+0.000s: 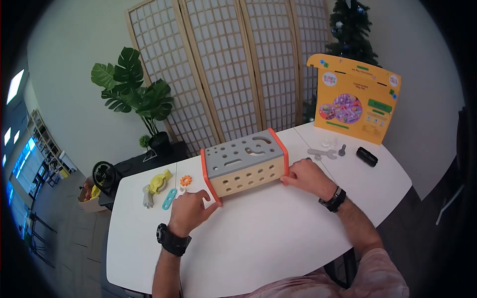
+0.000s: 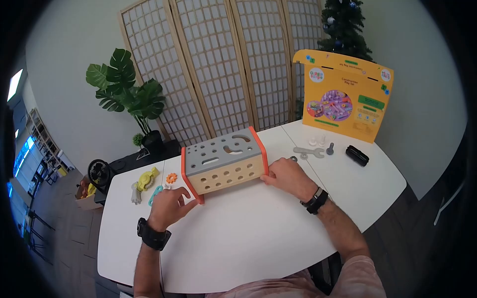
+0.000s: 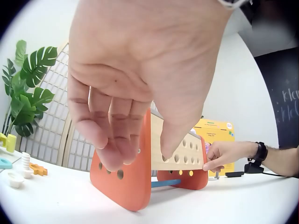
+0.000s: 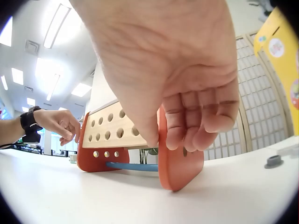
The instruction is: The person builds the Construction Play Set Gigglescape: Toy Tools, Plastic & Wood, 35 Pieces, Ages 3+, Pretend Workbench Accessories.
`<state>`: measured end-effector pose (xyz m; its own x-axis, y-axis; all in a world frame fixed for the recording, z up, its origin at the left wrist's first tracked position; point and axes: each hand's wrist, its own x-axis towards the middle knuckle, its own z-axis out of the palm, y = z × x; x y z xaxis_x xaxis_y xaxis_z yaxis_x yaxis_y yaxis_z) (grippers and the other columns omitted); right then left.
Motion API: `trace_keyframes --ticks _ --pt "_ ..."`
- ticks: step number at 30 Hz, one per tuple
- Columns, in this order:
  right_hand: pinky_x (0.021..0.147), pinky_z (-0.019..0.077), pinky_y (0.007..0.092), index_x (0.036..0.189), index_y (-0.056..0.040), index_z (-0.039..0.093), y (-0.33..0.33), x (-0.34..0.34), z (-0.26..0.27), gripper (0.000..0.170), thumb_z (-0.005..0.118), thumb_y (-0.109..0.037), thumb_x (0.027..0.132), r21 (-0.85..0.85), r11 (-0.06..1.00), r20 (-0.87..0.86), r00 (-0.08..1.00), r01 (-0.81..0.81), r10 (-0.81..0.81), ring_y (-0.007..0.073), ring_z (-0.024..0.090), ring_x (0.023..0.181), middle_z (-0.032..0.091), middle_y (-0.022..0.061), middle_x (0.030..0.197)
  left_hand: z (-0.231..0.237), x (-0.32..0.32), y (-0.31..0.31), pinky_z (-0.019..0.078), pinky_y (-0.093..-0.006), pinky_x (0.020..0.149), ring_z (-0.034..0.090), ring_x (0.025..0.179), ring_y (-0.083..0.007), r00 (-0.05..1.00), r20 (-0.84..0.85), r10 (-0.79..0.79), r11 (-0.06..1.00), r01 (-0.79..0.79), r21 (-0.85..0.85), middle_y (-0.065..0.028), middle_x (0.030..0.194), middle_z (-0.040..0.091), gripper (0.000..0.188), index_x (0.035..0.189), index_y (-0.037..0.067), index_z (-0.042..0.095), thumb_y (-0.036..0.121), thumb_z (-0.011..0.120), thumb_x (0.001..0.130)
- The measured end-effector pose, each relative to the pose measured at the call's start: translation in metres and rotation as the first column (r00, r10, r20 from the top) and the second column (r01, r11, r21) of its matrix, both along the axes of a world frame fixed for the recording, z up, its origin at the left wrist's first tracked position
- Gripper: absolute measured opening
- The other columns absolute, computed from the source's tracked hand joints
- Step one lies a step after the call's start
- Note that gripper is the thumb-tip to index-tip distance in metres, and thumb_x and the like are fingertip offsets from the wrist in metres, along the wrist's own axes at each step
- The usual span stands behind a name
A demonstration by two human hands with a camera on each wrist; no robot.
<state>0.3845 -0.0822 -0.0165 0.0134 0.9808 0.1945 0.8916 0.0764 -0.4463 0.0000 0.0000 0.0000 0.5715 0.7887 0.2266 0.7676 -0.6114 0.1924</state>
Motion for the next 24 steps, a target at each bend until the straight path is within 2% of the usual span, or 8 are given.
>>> trace_keyframes --ticks 2,5,7,9,18,21,23,24 --pt "0.073 0.0587 0.0471 0.081 0.0007 0.077 0.001 0.0 -0.006 0.036 0.079 -0.033 0.096 0.014 1.0 0.067 0.998 0.007 -0.008 0.0373 0.073 0.073 0.074 0.0186 0.075 -0.004 0.005 0.001 0.0552 -0.0373 0.06 0.073 0.06 -0.0228 1.0 -0.021 0.012 1.0 -0.012 -0.029 -0.0031 0.068 0.076 0.035 0.099 0.01 0.082 0.044 0.087 0.091" --pt "0.074 0.0594 0.0474 0.084 0.0036 0.075 0.002 0.002 -0.012 0.036 0.077 -0.031 0.094 0.02 1.0 0.046 0.999 -0.023 0.022 0.0395 0.073 0.074 0.073 0.0219 0.077 -0.012 0.01 0.003 0.0562 -0.038 0.061 0.073 0.061 -0.0242 0.999 -0.04 0.002 0.998 -0.005 -0.07 -0.004 0.069 0.076 0.035 0.099 0.01 0.082 0.044 0.086 0.092" --pt "0.074 0.0596 0.0474 0.084 0.0038 0.075 0.003 0.002 -0.017 0.035 0.075 -0.03 0.094 0.007 1.0 0.028 1.0 -0.011 0.011 0.0401 0.073 0.074 0.073 0.0221 0.077 -0.018 0.012 0.006 0.0567 -0.0386 0.061 0.074 0.061 -0.0251 0.999 -0.04 -0.018 0.996 0.015 -0.083 -0.0046 0.07 0.076 0.034 0.099 0.01 0.082 0.043 0.086 0.092" --pt "0.075 0.0598 0.0474 0.084 0.0039 0.076 0.003 0.002 -0.02 0.034 0.073 -0.029 0.093 -0.005 1.0 0.011 1.0 -0.001 0.001 0.0407 0.074 0.075 0.073 0.0223 0.077 -0.025 0.013 0.009 0.0588 -0.0414 0.063 0.075 0.065 -0.0269 0.998 -0.059 -0.026 0.997 0.022 -0.07 -0.0033 0.069 0.076 0.035 0.096 0.011 0.081 0.047 0.08 0.097" --pt "0.08 0.0614 0.0489 0.085 0.0042 0.076 0.005 0.001 -0.026 0.033 0.07 -0.027 0.092 -0.003 1.0 -0.003 1.0 0.009 -0.009 0.0429 0.074 0.077 0.074 0.024 0.079 -0.038 0.014 0.015 0.0596 -0.0449 0.066 0.076 0.068 -0.0319 1.0 0.01 -0.025 0.993 0.026 -0.112 -0.0091 0.074 0.077 0.037 0.089 0.007 0.078 0.042 0.077 0.1" --pt "0.081 0.0614 0.0496 0.086 0.0043 0.076 0.008 0.002 -0.029 0.032 0.07 -0.026 0.091 -0.016 1.0 0.016 1.0 0.016 -0.016 0.0433 0.075 0.079 0.074 0.0245 0.081 -0.044 0.013 0.017 0.0583 -0.0408 0.065 0.076 0.068 -0.0293 0.998 0.036 -0.044 0.994 0.048 -0.097 -0.0099 0.076 0.078 0.03 0.094 0.005 0.08 0.034 0.079 0.101" --pt "0.071 0.0583 0.0466 0.085 0.0026 0.075 0.01 0.005 -0.035 0.03 0.072 -0.027 0.089 0.045 0.999 0.036 0.999 0.002 -0.004 0.0391 0.073 0.072 0.073 0.022 0.077 -0.046 0.012 0.018 0.0583 -0.0406 0.065 0.076 0.068 -0.0294 0.998 0.037 -0.051 0.994 0.054 -0.091 -0.0103 0.076 0.078 0.03 0.094 0.004 0.08 0.033 0.079 0.101" --pt "0.071 0.0583 0.0466 0.085 0.0026 0.075 0.01 0.006 -0.036 0.03 0.072 -0.027 0.089 0.045 0.999 0.038 0.999 0.002 -0.003 0.0391 0.073 0.072 0.073 0.022 0.077 -0.047 0.012 0.018 0.0583 -0.0405 0.065 0.076 0.068 -0.0294 0.998 0.036 -0.061 0.994 0.063 -0.086 -0.0106 0.077 0.078 0.029 0.094 0.004 0.079 0.033 0.079 0.101"
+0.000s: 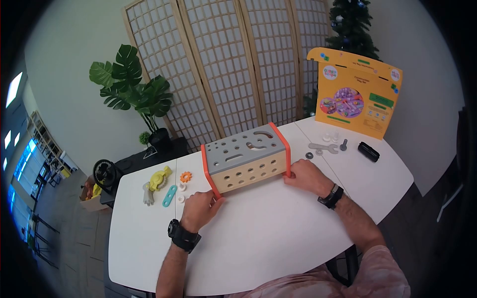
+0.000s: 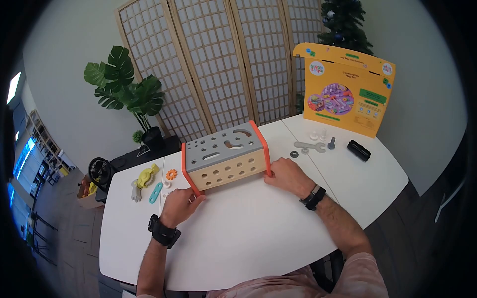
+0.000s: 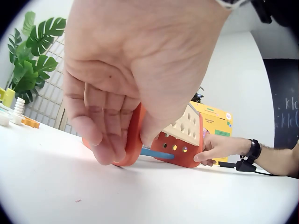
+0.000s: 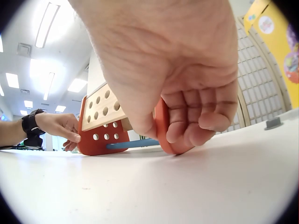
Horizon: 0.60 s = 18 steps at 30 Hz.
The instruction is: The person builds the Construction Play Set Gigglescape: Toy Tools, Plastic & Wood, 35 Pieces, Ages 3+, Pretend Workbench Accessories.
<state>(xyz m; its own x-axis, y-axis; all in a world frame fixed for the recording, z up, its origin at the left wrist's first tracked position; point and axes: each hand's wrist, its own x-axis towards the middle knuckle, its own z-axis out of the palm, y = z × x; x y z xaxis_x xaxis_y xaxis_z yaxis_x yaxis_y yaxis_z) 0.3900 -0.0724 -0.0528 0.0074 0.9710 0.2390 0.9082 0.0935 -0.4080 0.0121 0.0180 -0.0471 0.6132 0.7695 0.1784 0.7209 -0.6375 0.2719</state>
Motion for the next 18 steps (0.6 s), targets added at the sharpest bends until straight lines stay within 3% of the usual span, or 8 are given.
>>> trace_keyframes --ticks 3,5,15,18 --pt "0.071 0.0584 0.0461 0.085 0.0027 0.075 -0.001 -0.001 0.003 0.028 0.072 -0.025 0.088 0.005 1.0 -0.013 1.0 0.006 -0.006 0.0392 0.073 0.072 0.073 0.0222 0.077 0.004 0.001 -0.002 0.0585 -0.0405 0.065 0.076 0.069 -0.0295 1.0 -0.006 -0.005 1.0 0.005 -0.003 -0.0108 0.077 0.078 0.029 0.094 0.004 0.079 0.032 0.079 0.101" --pt "0.081 0.0613 0.0495 0.087 0.0045 0.076 -0.003 -0.003 0.01 0.03 0.07 -0.024 0.089 -0.055 0.998 -0.023 1.0 0.011 -0.012 0.0433 0.075 0.08 0.075 0.0248 0.083 0.002 0.001 -0.001 0.0587 -0.0406 0.065 0.076 0.069 -0.0296 1.0 -0.009 -0.011 1.0 0.011 0.004 -0.0109 0.077 0.078 0.029 0.094 0.004 0.079 0.032 0.079 0.101" --pt "0.08 0.0608 0.0493 0.088 0.003 0.077 -0.003 0.001 0.006 0.028 0.07 -0.025 0.088 -0.071 0.997 -0.005 1.0 0.023 -0.023 0.042 0.074 0.079 0.074 0.0239 0.082 0.007 0.003 -0.004 0.0593 -0.0413 0.066 0.076 0.068 -0.0304 0.999 -0.03 -0.016 1.0 0.016 0.005 -0.0115 0.076 0.079 0.031 0.092 0.003 0.08 0.033 0.08 0.1" --pt "0.072 0.0574 0.0479 0.086 0.0026 0.075 -0.002 0.004 0.0 0.027 0.071 -0.024 0.088 0.005 1.0 -0.03 1.0 0.002 -0.002 0.0403 0.072 0.074 0.072 0.0224 0.076 0.004 0.003 -0.002 0.0593 -0.0403 0.065 0.076 0.067 -0.0305 1.0 0.019 -0.022 1.0 0.022 -0.007 -0.0122 0.076 0.079 0.032 0.093 0.003 0.081 0.034 0.081 0.1"
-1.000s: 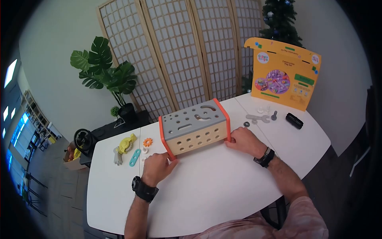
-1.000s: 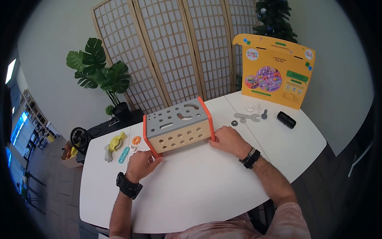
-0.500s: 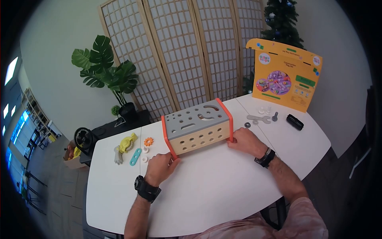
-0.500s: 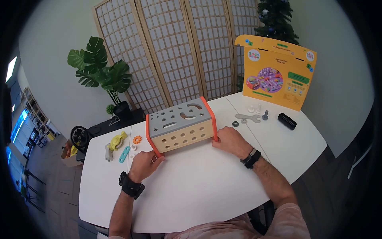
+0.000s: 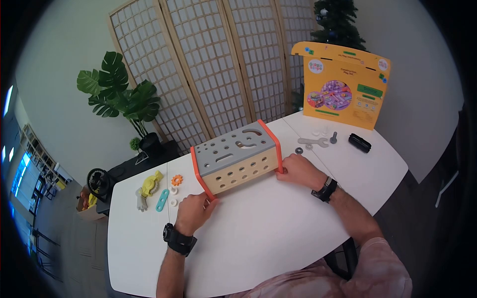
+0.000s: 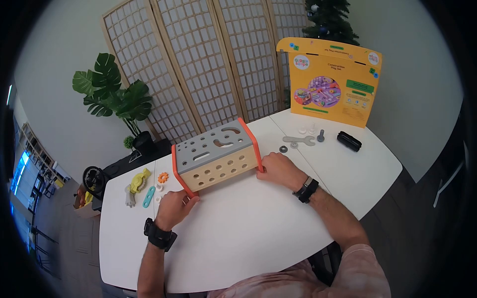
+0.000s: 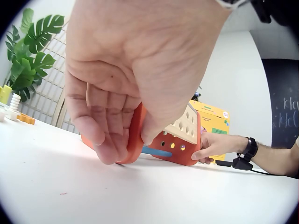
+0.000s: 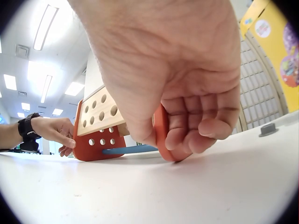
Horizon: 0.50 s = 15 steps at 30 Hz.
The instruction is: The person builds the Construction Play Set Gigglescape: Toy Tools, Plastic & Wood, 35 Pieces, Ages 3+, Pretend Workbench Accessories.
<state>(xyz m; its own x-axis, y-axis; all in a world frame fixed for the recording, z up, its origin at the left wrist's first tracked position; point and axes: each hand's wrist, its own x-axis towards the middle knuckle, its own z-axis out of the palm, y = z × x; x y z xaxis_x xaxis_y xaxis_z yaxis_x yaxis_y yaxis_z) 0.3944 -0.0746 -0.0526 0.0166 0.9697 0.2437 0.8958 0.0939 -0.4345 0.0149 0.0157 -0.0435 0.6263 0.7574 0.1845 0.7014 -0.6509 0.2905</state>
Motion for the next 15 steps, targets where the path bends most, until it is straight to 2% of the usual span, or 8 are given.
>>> trace_keyframes --ticks 6,9,12,14,15 --pt "0.074 0.0578 0.05 0.082 0.0021 0.074 -0.003 -0.002 0.005 0.029 0.071 -0.026 0.089 -0.019 1.0 0.041 0.999 -0.002 0.003 0.0409 0.072 0.075 0.072 0.022 0.076 -0.001 0.0 0.0 0.0592 -0.039 0.064 0.076 0.066 -0.0302 1.0 -0.026 0.002 1.0 -0.001 0.017 -0.0128 0.077 0.079 0.034 0.096 0.002 0.082 0.036 0.082 0.099" --pt "0.079 0.0607 0.0497 0.083 0.0017 0.076 0.0 -0.001 0.005 0.032 0.07 -0.029 0.089 -0.078 0.997 0.043 0.999 0.009 -0.005 0.0417 0.073 0.079 0.072 0.0228 0.076 -0.002 -0.001 0.0 0.0592 -0.039 0.064 0.076 0.066 -0.0301 1.0 -0.018 -0.002 1.0 0.002 0.025 -0.0129 0.077 0.079 0.035 0.097 0.001 0.081 0.036 0.082 0.099" --pt "0.077 0.0604 0.0478 0.08 0.0001 0.075 -0.002 0.003 0.007 0.027 0.073 -0.026 0.087 -0.064 0.998 0.041 0.999 0.004 -0.002 0.0396 0.073 0.076 0.07 0.0191 0.071 0.001 -0.001 -0.001 0.0594 -0.0387 0.064 0.076 0.067 -0.0301 0.999 -0.032 0.003 1.0 -0.002 0.022 -0.0128 0.077 0.079 0.035 0.098 0.001 0.082 0.036 0.082 0.099" --pt "0.077 0.0604 0.046 0.08 -0.0023 0.076 -0.009 0.007 0.025 0.02 0.077 -0.022 0.085 -0.18 0.982 -0.028 0.998 -0.057 0.053 0.0365 0.073 0.077 0.07 0.0149 0.071 0.006 0.0 -0.001 0.0605 -0.0398 0.067 0.077 0.07 -0.0307 0.998 -0.06 0.011 1.0 -0.012 -0.001 -0.0117 0.079 0.08 0.033 0.097 0.003 0.08 0.036 0.081 0.099" --pt "0.077 0.0604 0.046 0.08 -0.0023 0.076 -0.008 0.014 0.025 0.02 0.077 -0.022 0.085 -0.181 0.982 -0.028 0.998 -0.055 0.051 0.0365 0.073 0.077 0.07 0.0149 0.071 0.008 0.0 -0.002 0.0616 -0.041 0.069 0.078 0.073 -0.0313 0.996 -0.088 0.022 0.999 -0.025 -0.025 -0.0106 0.081 0.08 0.03 0.096 0.005 0.079 0.035 0.08 0.1"
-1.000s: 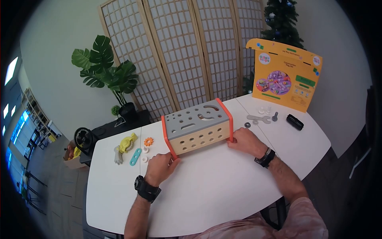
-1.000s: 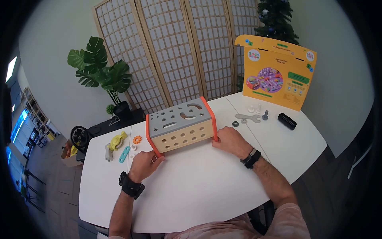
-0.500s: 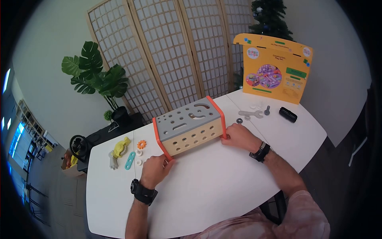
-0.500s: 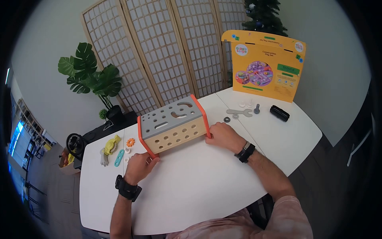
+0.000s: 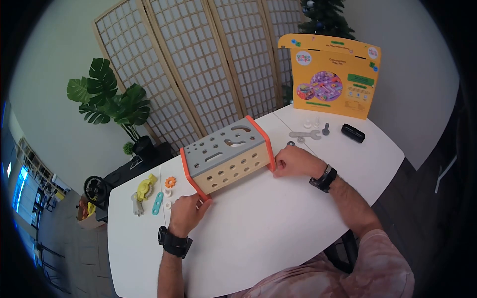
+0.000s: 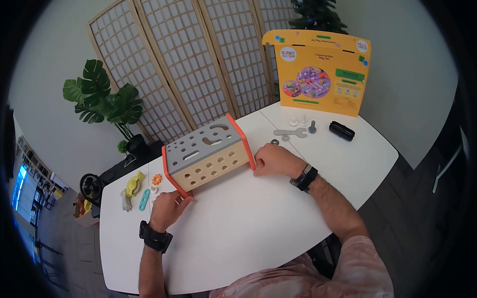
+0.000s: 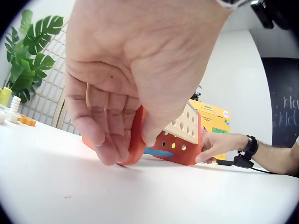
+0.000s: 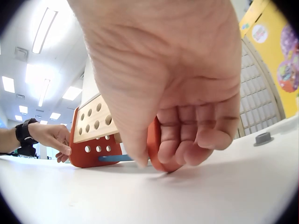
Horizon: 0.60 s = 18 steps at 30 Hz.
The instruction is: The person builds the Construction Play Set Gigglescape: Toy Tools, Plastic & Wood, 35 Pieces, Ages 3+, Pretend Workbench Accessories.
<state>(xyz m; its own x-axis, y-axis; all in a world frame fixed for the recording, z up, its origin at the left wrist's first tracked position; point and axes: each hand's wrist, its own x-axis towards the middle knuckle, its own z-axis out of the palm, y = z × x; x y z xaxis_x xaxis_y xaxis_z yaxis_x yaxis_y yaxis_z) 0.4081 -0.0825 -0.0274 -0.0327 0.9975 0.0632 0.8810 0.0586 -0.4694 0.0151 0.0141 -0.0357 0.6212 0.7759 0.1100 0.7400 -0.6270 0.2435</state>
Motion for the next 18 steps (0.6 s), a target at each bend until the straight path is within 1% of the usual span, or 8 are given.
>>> trace_keyframes --ticks 3,5,6,7,9,10,15,18 --pt "0.08 0.0604 0.0442 0.086 -0.0035 0.078 0.002 0.032 -0.01 0.012 0.078 -0.016 0.085 0.017 0.999 0.056 0.998 -0.034 0.033 0.0333 0.074 0.085 0.074 0.0127 0.08 0.004 -0.006 -0.001 0.0616 -0.0392 0.069 0.079 0.074 -0.0283 0.999 0.013 -0.051 0.999 0.051 -0.012 -0.0072 0.081 0.081 0.024 0.099 0.009 0.081 0.032 0.082 0.097" --pt "0.085 0.06 0.0451 0.093 -0.0032 0.078 0.002 0.049 -0.012 0.011 0.075 -0.013 0.088 0.214 0.97 0.053 0.99 0.116 -0.13 0.0339 0.075 0.096 0.077 0.0142 0.092 0.006 -0.012 0.001 0.0616 -0.0384 0.07 0.079 0.074 -0.027 0.999 0.027 -0.04 0.999 0.04 -0.02 -0.0065 0.081 0.081 0.02 0.1 0.01 0.082 0.03 0.083 0.096" --pt "0.089 0.0601 0.0465 0.103 -0.004 0.078 0.002 0.057 -0.012 0.015 0.07 -0.008 0.091 0.232 0.96 0.096 0.979 0.154 -0.18 0.0356 0.075 0.103 0.077 0.0154 0.104 0.008 -0.016 0.001 0.0616 -0.0377 0.07 0.079 0.074 -0.0257 0.999 0.037 -0.031 0.999 0.032 -0.027 -0.0059 0.082 0.081 0.017 0.101 0.012 0.082 0.028 0.084 0.095" --pt "0.089 0.0601 0.0465 0.103 -0.004 0.078 0.005 0.068 -0.019 0.015 0.07 -0.008 0.091 0.228 0.962 0.096 0.98 0.151 -0.176 0.0356 0.075 0.103 0.077 0.0154 0.104 0.012 -0.02 0.0 0.0616 -0.0377 0.07 0.079 0.074 -0.0257 0.999 0.037 -0.028 0.999 0.029 -0.032 -0.0059 0.082 0.081 0.017 0.101 0.012 0.082 0.028 0.084 0.095" --pt "0.092 0.0606 0.0486 0.111 -0.0048 0.077 0.016 0.092 -0.035 0.021 0.068 -0.005 0.093 0.348 0.912 0.256 0.914 0.216 -0.314 0.0374 0.073 0.109 0.075 0.0153 0.111 0.026 -0.027 -0.002 0.0615 -0.0366 0.071 0.079 0.075 -0.0243 0.998 0.06 0.023 1.0 -0.023 -0.014 -0.0069 0.084 0.082 0.017 0.101 0.011 0.082 0.025 0.086 0.093" --pt "0.093 0.0609 0.0496 0.116 -0.0053 0.076 0.014 0.091 -0.028 0.025 0.067 -0.003 0.093 0.307 0.92 0.311 0.888 0.243 -0.338 0.0371 0.072 0.113 0.074 0.0149 0.116 0.03 -0.033 0.0 0.0611 -0.0361 0.071 0.079 0.076 -0.0234 0.997 0.062 0.037 0.999 -0.036 -0.007 -0.0074 0.085 0.082 0.015 0.101 0.01 0.082 0.022 0.086 0.093" --pt "0.095 0.0591 0.0511 0.114 -0.0039 0.076 0.035 0.127 -0.056 0.021 0.065 -0.006 0.095 0.385 0.913 0.331 0.904 0.132 -0.27 0.0383 0.072 0.11 0.075 0.0167 0.112 0.042 -0.071 0.01 0.0586 -0.0326 0.066 0.076 0.068 -0.0215 0.978 0.11 0.178 0.982 -0.183 0.038 -0.0083 0.08 0.079 0.014 0.101 0.007 0.081 0.017 0.087 0.092" --pt "0.095 0.0586 0.0522 0.112 -0.0021 0.076 0.042 0.117 -0.046 0.019 0.065 -0.009 0.097 0.277 0.948 0.318 0.915 0.159 -0.247 0.0398 0.072 0.107 0.076 0.0189 0.108 0.052 -0.099 0.014 0.0584 -0.0322 0.066 0.076 0.069 -0.0212 0.959 0.168 0.228 0.967 -0.243 0.074 -0.0081 0.082 0.08 0.012 0.101 0.007 0.082 0.015 0.085 0.093"
